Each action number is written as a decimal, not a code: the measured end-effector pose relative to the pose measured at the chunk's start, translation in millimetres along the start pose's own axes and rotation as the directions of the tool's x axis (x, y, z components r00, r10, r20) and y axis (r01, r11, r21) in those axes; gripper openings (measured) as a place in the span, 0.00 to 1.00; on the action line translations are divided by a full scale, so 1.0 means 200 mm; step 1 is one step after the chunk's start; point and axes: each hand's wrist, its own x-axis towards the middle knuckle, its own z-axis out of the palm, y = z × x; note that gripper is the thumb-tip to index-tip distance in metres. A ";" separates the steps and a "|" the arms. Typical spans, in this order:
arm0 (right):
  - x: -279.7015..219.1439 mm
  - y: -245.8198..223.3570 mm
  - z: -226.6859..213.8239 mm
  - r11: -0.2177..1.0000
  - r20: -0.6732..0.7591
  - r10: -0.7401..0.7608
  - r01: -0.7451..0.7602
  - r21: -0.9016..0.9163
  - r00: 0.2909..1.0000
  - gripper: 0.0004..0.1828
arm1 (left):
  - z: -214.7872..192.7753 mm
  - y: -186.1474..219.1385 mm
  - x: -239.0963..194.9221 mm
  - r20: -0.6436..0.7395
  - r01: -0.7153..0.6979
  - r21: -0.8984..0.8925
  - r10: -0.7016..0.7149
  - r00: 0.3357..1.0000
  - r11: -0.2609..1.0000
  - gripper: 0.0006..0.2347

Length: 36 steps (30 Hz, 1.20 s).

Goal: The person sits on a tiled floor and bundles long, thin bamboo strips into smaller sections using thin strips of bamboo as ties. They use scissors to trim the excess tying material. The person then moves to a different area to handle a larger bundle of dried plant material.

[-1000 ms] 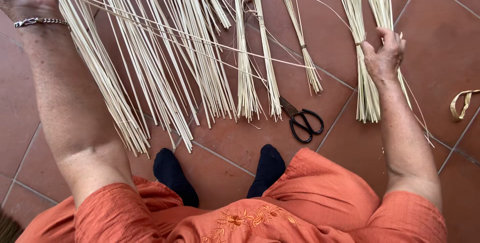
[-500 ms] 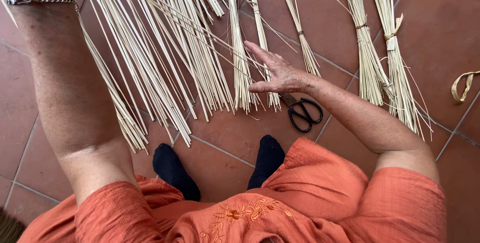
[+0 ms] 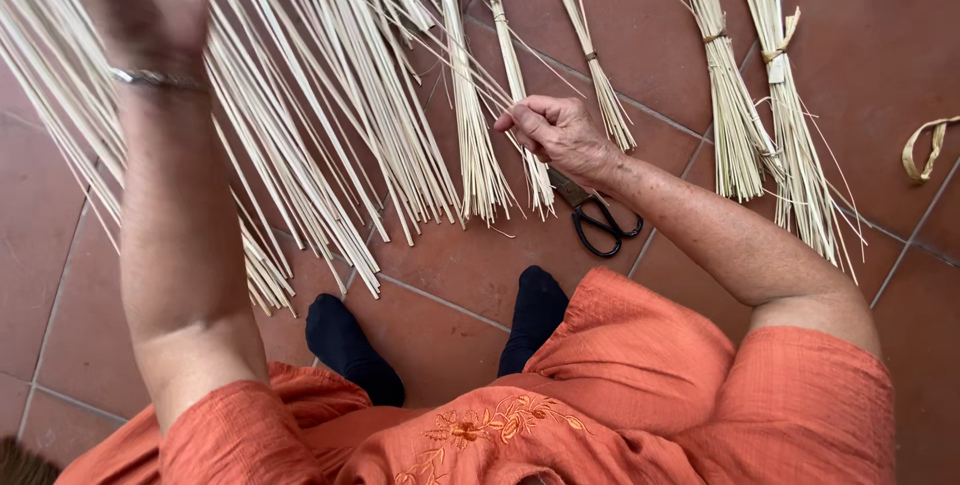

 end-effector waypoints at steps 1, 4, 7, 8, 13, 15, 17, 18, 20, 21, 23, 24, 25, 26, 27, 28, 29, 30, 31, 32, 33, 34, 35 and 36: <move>0.03 0.01 0.01 0.998 -0.039 -0.005 0.003 -0.055 0.999 0.18 | 0.17 -0.11 -0.10 0.111 0.122 0.030 -0.125 0.986 0.992 0.27; 0.09 0.05 0.05 0.979 -0.077 -0.059 0.043 -0.197 0.995 0.18 | 0.61 -0.46 -0.51 0.283 0.409 0.230 -0.462 0.840 0.883 0.28; 0.13 0.14 0.08 0.969 -0.082 -0.057 0.035 -0.246 0.995 0.17 | 0.85 -0.63 -0.74 0.327 0.449 -0.008 -0.422 0.846 0.894 0.19; 0.14 0.18 0.07 0.968 -0.084 -0.041 0.019 -0.248 0.996 0.17 | 0.90 -0.68 -0.77 0.340 0.427 -0.132 -0.363 0.867 0.895 0.16; 0.32 0.35 -0.39 0.727 0.047 -0.385 0.334 -0.600 0.922 0.14 | 0.95 -0.82 -0.78 0.268 0.420 -0.330 -0.343 0.901 0.845 0.12; 0.38 0.40 -0.70 0.680 -0.345 -0.245 -0.093 -0.727 0.906 0.07 | 0.93 -0.88 -0.78 0.224 0.397 -0.349 -0.335 0.915 0.849 0.12; 0.41 0.45 -0.98 0.481 -0.444 -0.438 -0.213 -0.850 0.782 0.18 | 0.91 -0.91 -0.78 0.189 0.402 -0.320 -0.358 0.914 0.858 0.12; 0.43 0.48 -1.10 0.539 -0.541 -0.334 -0.314 -0.781 0.771 0.18 | 0.90 -0.93 -0.79 0.170 0.406 -0.308 -0.371 0.913 0.860 0.12; 0.47 0.54 -1.30 0.467 -0.605 -0.230 -0.459 -0.756 0.762 0.20 | 0.91 -0.97 -0.82 0.163 0.437 -0.254 -0.407 0.899 0.863 0.10; 0.49 0.58 -1.36 0.342 -0.583 -0.233 -0.495 -0.799 0.779 0.25 | 0.92 -0.99 -0.84 0.157 0.452 -0.228 -0.426 0.891 0.863 0.09; 0.52 0.64 -1.43 0.162 -0.536 -0.241 -0.511 -0.844 0.809 0.25 | 0.94 -1.04 -0.86 0.159 0.477 -0.217 -0.452 0.878 0.852 0.10; 0.54 0.65 -1.45 0.113 -0.513 -0.247 -0.501 -0.858 0.822 0.20 | 0.96 -1.06 -0.87 0.159 0.489 -0.213 -0.463 0.872 0.846 0.10; 0.56 0.65 -1.45 0.064 -0.489 -0.252 -0.490 -0.869 0.835 0.15 | 0.97 -1.08 -0.87 0.165 0.509 -0.224 -0.482 0.860 0.831 0.11; 0.58 0.64 -1.44 0.088 -0.431 -0.332 -0.428 -0.900 0.839 0.10 | 0.98 -1.09 -0.88 0.174 0.531 -0.233 -0.502 0.847 0.815 0.12; 0.59 0.62 -1.40 0.107 -0.372 -0.411 -0.362 -0.926 0.832 0.06 | 0.99 -1.10 -0.88 0.183 0.552 -0.242 -0.521 0.834 0.798 0.13; 0.58 0.60 -1.35 0.125 -0.321 -0.483 -0.298 -0.946 0.815 0.01 | 1.00 -1.11 -0.87 0.198 0.549 -0.247 -0.513 0.835 0.798 0.14; 0.57 0.57 -1.28 0.164 -0.298 -0.483 -0.249 -0.955 0.824 0.02 | 1.02 -1.12 -0.86 0.213 0.546 -0.253 -0.505 0.837 0.799 0.15; 0.56 0.53 -1.19 0.203 -0.279 -0.482 -0.204 -0.958 0.830 0.04 | 1.03 -1.13 -0.85 0.232 0.546 -0.257 -0.498 0.836 0.797 0.16; 0.54 0.49 -1.09 0.241 -0.261 -0.483 -0.159 -0.957 0.836 0.06 | 1.05 -1.14 -0.83 0.221 0.543 -0.247 -0.499 0.838 0.802 0.16; 0.50 0.45 -0.98 0.261 -0.203 -0.517 -0.073 -0.963 0.832 0.05 | 1.07 -1.15 -0.82 0.214 0.544 -0.234 -0.503 0.837 0.806 0.16; 0.45 0.42 -0.86 0.277 -0.146 -0.551 0.015 -0.961 0.821 0.04 | 1.09 -1.15 -0.81 0.208 0.545 -0.221 -0.507 0.837 0.809 0.17; 0.38 0.38 -0.75 0.482 -0.192 -0.415 0.036 -0.875 0.890 0.04 | 1.11 -1.16 -0.80 0.207 0.549 -0.207 -0.512 0.833 0.810 0.16; 0.33 0.35 -0.64 0.665 -0.201 -0.266 0.028 -0.746 0.943 0.07 | 1.12 -1.17 -0.79 0.207 0.553 -0.193 -0.518 0.830 0.810 0.16; 0.28 0.33 -0.54 0.763 -0.160 -0.227 0.073 -0.642 0.961 0.07 | 1.13 -1.17 -0.79 0.207 0.557 -0.178 -0.523 0.827 0.811 0.16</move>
